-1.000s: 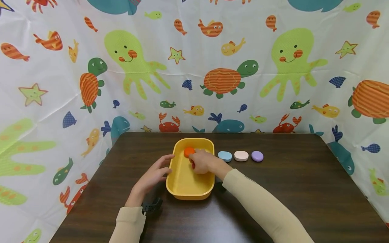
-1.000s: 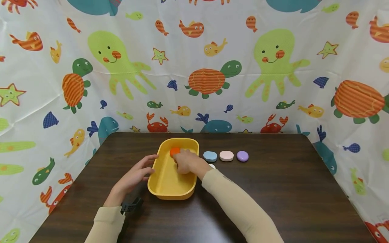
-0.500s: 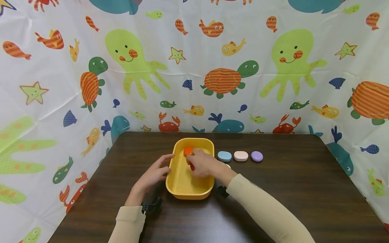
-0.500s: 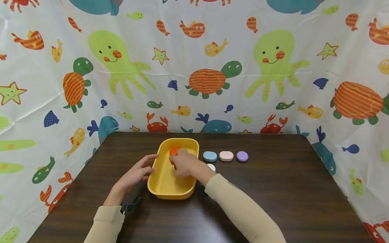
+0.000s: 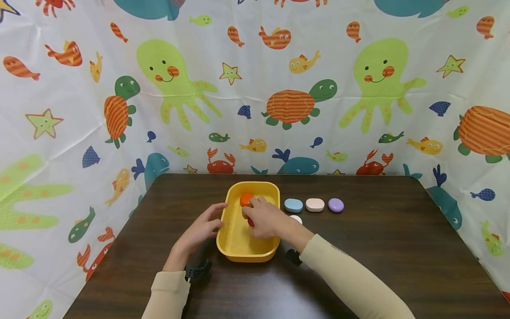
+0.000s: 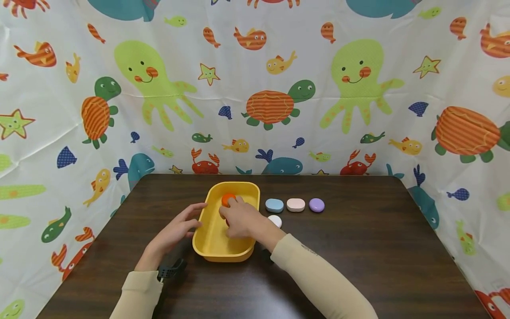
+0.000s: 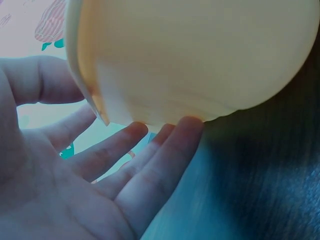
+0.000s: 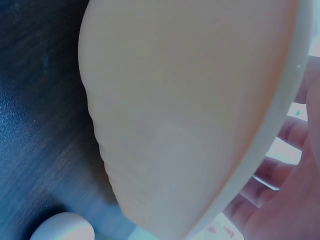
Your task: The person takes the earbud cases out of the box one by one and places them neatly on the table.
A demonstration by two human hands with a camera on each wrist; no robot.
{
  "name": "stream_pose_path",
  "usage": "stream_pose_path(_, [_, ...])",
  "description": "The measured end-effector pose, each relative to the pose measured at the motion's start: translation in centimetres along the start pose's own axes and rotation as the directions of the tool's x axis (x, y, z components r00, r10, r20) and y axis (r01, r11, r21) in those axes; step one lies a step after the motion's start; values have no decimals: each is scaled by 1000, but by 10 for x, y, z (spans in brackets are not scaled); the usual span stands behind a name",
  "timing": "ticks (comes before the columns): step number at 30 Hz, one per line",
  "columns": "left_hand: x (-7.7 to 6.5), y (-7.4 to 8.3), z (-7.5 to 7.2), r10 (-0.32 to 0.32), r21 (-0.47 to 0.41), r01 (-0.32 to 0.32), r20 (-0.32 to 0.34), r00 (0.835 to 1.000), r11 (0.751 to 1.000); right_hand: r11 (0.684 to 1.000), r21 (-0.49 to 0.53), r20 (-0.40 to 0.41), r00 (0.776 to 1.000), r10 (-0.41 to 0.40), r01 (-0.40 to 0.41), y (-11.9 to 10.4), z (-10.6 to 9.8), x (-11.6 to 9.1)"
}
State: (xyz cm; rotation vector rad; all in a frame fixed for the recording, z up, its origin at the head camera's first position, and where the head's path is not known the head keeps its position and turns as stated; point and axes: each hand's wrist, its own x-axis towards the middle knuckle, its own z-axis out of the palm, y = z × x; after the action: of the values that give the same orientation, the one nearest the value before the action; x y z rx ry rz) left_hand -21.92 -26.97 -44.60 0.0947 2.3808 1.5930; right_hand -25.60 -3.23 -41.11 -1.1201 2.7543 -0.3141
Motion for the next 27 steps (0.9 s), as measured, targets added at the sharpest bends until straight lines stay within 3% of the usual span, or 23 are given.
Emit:
stream_pose_path(17, [1, 0, 1, -13, -1, 13, -3, 1000, 1000, 998, -46, -65, 997, -34, 31, -5, -8, -22])
stream_pose_path(27, [2, -1, 0, -3, 0, 3, 2, 1000, 1000, 1000, -28, -74, 997, -15, 13, -3, -15, -33])
